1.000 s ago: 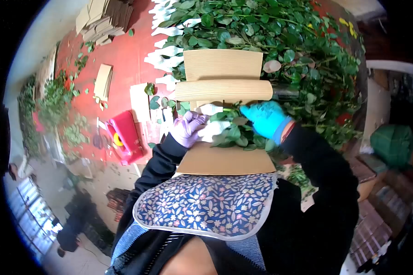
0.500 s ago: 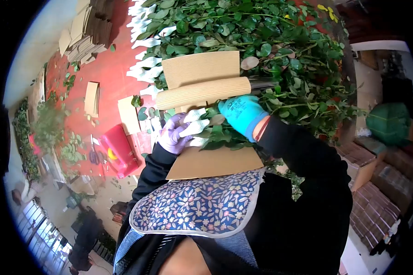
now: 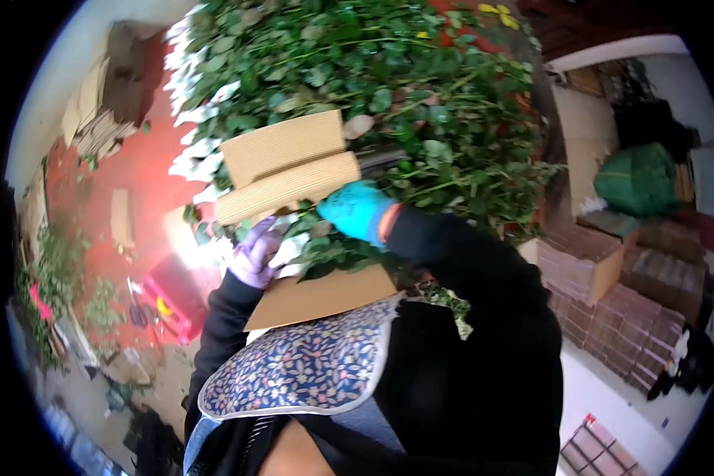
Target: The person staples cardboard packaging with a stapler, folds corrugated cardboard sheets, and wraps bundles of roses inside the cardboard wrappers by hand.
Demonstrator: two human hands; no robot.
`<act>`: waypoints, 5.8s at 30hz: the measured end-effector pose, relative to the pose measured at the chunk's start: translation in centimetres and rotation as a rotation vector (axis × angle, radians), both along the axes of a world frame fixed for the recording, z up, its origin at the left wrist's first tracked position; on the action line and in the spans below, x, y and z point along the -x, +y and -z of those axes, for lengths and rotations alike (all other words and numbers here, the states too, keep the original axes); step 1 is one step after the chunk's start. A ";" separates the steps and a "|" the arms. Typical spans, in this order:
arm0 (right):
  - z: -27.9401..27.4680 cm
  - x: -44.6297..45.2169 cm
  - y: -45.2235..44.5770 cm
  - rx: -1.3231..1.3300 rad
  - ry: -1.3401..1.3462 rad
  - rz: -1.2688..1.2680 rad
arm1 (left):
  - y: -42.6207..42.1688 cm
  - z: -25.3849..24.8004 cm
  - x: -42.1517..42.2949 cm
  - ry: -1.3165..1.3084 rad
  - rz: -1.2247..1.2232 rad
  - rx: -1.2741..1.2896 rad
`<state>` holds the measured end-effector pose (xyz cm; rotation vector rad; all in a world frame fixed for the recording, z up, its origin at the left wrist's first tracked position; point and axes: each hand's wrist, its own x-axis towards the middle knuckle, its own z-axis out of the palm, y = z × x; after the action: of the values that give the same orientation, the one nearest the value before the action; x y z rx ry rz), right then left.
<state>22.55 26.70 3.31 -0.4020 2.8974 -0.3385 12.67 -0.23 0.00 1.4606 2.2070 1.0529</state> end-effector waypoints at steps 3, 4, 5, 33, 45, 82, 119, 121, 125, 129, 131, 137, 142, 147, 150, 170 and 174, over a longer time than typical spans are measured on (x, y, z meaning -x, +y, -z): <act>-1.7 -0.9 -1.1 -0.179 0.006 0.030 | 0.2 0.4 0.6 0.030 0.049 0.068; -2.6 -1.5 -1.4 -0.245 0.132 0.036 | -0.1 0.5 1.1 0.032 0.062 0.153; -3.6 -1.5 -1.2 -0.220 0.189 0.005 | -0.1 0.4 1.1 -0.012 0.048 0.125; -5.6 -2.9 6.3 0.009 -0.148 0.079 | 0.5 -1.0 0.6 -0.091 0.005 0.324; 0.9 1.5 -0.8 0.076 0.088 0.024 | -0.6 2.5 -0.5 -0.127 -0.071 0.195; 2.5 2.4 -4.2 -0.210 0.089 -0.035 | 1.6 1.5 0.3 -0.342 -0.374 -0.157; 3.1 1.4 -3.3 -0.096 -0.029 0.030 | -2.5 3.1 -2.3 -0.790 -0.463 0.048; 3.3 1.5 -3.1 0.060 -0.092 0.115 | -2.4 1.2 -2.1 -0.796 -0.547 0.012; 3.5 1.9 -2.9 0.012 -0.080 0.099 | -5.6 2.3 -1.1 -0.810 -0.615 -0.051; 1.3 2.0 -2.1 0.042 -0.114 0.058 | -8.6 3.8 0.3 -0.933 -0.624 -0.484; -0.6 2.0 -2.0 0.038 -0.173 0.034 | -9.5 1.9 0.8 -1.057 -0.489 -0.279; -9.3 1.3 -3.9 -0.330 -0.005 -0.039 | -5.1 0.1 -0.4 -0.648 -0.317 0.094; -3.5 -0.2 -4.6 0.062 -0.216 -0.112 | -4.1 1.9 -0.8 -0.516 -0.220 0.209; 0.0 0.2 -5.3 0.051 -0.247 -0.101 | -3.2 3.1 -2.3 -0.766 -0.226 0.051; 0.5 0.0 -5.6 0.006 -0.227 -0.104 | -4.3 3.3 -2.5 -0.729 -0.265 0.046; 0.4 0.0 -4.3 0.197 -0.268 -0.270 | -8.8 -3.7 -2.3 -0.334 -0.128 0.509; 0.1 0.4 -5.2 0.217 -0.340 -0.244 | -3.8 -1.2 -0.7 -0.410 0.008 0.471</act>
<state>22.17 21.50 3.22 -0.6551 2.4567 -0.6159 13.40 -4.05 1.18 0.9510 1.9682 0.6851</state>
